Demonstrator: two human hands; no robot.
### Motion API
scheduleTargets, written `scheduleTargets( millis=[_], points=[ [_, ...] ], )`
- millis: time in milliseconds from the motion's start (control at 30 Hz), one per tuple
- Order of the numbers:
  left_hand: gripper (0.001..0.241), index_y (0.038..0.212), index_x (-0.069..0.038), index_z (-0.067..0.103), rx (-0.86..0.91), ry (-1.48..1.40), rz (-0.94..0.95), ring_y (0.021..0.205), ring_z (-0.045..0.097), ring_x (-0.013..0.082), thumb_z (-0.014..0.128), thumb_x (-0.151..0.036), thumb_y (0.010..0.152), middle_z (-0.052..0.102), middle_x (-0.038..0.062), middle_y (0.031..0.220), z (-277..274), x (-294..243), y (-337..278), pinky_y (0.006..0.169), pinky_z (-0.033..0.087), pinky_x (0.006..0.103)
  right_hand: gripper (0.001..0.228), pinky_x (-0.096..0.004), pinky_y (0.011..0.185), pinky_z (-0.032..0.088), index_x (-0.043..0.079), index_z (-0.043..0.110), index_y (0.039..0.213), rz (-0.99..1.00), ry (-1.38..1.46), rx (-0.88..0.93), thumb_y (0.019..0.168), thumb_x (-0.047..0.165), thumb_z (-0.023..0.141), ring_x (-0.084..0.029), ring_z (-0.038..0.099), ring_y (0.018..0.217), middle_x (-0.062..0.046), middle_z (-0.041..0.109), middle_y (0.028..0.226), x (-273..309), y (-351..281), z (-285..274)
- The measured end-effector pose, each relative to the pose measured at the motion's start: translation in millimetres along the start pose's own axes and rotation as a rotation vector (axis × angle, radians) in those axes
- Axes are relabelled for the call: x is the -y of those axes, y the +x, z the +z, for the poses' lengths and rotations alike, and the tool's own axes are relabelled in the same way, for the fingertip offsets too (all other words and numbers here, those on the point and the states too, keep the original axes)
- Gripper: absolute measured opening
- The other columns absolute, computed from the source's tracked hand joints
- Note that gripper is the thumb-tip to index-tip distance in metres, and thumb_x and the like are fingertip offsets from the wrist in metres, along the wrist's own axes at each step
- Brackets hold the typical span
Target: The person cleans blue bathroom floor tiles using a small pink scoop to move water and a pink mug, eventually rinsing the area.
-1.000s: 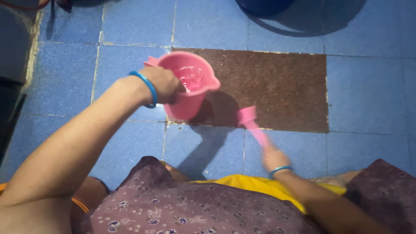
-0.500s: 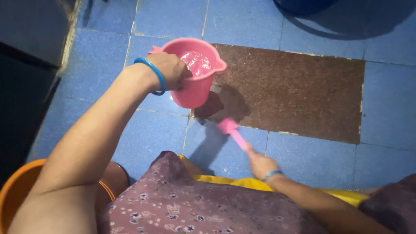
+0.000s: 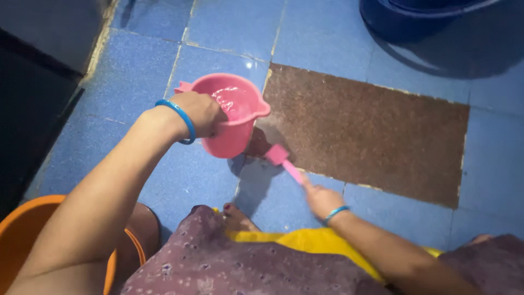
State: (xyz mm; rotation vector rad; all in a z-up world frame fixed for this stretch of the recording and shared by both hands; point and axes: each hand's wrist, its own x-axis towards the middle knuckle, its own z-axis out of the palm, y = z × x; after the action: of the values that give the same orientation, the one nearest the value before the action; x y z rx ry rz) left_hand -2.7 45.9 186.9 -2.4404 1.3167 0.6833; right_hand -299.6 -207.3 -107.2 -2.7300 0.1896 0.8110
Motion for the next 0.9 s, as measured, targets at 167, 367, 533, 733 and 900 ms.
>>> scheduleTargets(
  millis=[167, 367, 533, 733, 900],
  points=[
    [0.023, 0.102, -0.020, 0.078, 0.158, 0.028, 0.029, 0.097, 0.073, 0.0325, 0.066, -0.020, 0.083, 0.075, 0.013, 0.101, 10, -5, 11, 0.087, 0.058, 0.0453, 0.055, -0.057, 0.076, 0.059, 0.027, 0.025, 0.158, -0.313, -0.191, -0.086, 0.105, 0.022, 0.039, -0.044, 0.073, 0.090, -0.026, 0.070, 0.110, 43, 63, -56],
    [0.028, 0.107, -0.011, 0.079, 0.349, -0.012, 0.130, 0.102, 0.073, 0.0353, 0.059, -0.017, 0.089, 0.076, 0.017, 0.110, 29, -33, 46, 0.091, 0.056, 0.0460, 0.065, -0.059, 0.084, 0.057, 0.026, 0.025, 0.158, 0.013, 0.040, -0.133, 0.097, 0.026, 0.047, -0.047, 0.071, 0.098, -0.026, 0.072, 0.108, 47, 108, -138],
    [0.034, 0.111, -0.008, 0.076, 0.311, 0.152, 0.386, 0.106, 0.070, 0.0350, 0.068, -0.015, 0.078, 0.073, 0.016, 0.112, 39, -59, 73, 0.089, 0.057, 0.0454, 0.054, -0.053, 0.094, 0.055, 0.022, 0.064, 0.124, -0.127, -0.034, 0.045, 0.077, 0.048, 0.069, -0.041, 0.068, 0.112, -0.019, 0.070, 0.118, 57, 121, -131],
    [0.029, 0.106, -0.005, 0.078, 0.254, 0.046, 0.258, 0.100, 0.074, 0.0358, 0.065, -0.014, 0.082, 0.075, 0.019, 0.106, 23, -51, 81, 0.086, 0.058, 0.0451, 0.053, -0.051, 0.092, 0.057, 0.012, 0.066, 0.123, -0.039, 0.017, -0.183, 0.093, 0.056, 0.060, -0.043, 0.071, 0.107, -0.026, 0.073, 0.114, 37, 191, -119],
    [0.024, 0.102, -0.012, 0.079, 0.121, -0.005, 0.160, 0.098, 0.073, 0.0361, 0.060, -0.014, 0.087, 0.075, 0.018, 0.103, 14, -35, 73, 0.085, 0.058, 0.0465, 0.070, -0.061, 0.090, 0.052, 0.044, 0.018, 0.161, 0.388, 0.154, -0.279, 0.097, 0.038, 0.047, -0.050, 0.069, 0.104, -0.031, 0.069, 0.112, -67, 189, -158]
  ],
)
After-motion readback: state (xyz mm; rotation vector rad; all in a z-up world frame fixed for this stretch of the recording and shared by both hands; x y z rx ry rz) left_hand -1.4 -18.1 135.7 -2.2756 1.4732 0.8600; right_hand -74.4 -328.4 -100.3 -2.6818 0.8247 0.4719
